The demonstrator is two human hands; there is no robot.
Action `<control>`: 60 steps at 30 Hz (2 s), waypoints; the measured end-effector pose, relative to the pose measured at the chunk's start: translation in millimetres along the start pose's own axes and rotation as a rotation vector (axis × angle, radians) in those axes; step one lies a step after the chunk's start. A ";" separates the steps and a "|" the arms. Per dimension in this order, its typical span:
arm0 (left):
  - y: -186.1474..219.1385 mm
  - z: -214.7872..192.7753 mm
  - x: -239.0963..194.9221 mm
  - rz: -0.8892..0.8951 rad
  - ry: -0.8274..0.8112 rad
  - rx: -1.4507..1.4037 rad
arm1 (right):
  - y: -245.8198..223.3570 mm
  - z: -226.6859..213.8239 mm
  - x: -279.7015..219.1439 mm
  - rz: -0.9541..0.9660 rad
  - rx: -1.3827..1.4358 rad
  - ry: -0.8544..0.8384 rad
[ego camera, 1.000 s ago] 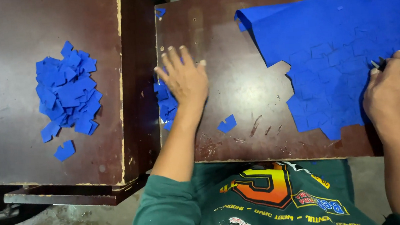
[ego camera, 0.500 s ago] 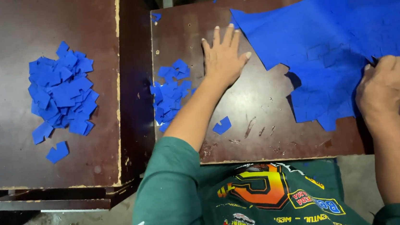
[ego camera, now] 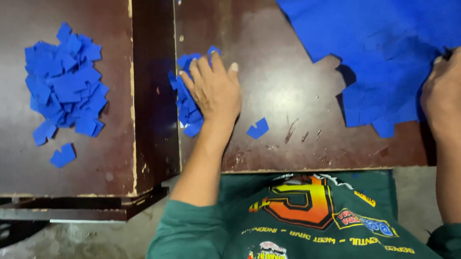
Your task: Cutting out small blue fabric pieces from a larger sheet using a small hand-held cutting tool.
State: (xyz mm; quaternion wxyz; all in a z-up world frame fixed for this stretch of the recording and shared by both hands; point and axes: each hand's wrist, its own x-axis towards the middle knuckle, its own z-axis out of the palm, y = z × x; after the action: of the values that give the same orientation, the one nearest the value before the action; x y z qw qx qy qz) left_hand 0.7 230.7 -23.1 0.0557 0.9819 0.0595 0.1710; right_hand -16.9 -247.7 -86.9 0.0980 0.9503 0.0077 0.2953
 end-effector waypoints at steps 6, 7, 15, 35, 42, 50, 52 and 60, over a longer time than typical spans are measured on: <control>-10.7 -8.8 -39.7 0.460 -0.289 -0.142 | -3.6 -6.4 0.7 0.056 0.057 -0.061; -14.2 -4.9 -40.3 0.439 -0.303 -0.064 | -5.8 -11.0 1.8 0.052 0.077 -0.065; 29.9 0.8 -29.2 0.261 0.033 -0.138 | -6.3 -9.8 7.6 0.013 -0.009 -0.041; 173.8 -17.0 -30.6 -0.373 -1.007 -1.090 | -24.5 -51.3 28.5 -0.028 0.567 0.155; 170.7 8.7 -41.2 -0.356 -0.890 -1.222 | -72.3 -115.9 6.9 0.446 1.144 -0.391; 160.1 7.4 -46.2 -0.326 -0.871 -1.380 | -114.3 -164.8 -11.3 0.632 1.399 -0.954; 158.8 3.2 -46.7 -0.323 -0.862 -1.401 | -118.7 -170.4 -13.3 0.739 1.450 -1.010; 151.2 8.0 -52.4 -0.342 -0.856 -1.409 | -133.7 -161.8 -22.0 0.914 1.530 -0.994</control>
State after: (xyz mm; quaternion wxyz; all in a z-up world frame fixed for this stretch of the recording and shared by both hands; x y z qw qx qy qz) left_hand -30.8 73.7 -28.2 0.6984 0.6751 0.0604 -0.2298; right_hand -120.3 -88.7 5.7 -0.6657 0.6851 -0.2107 -0.2075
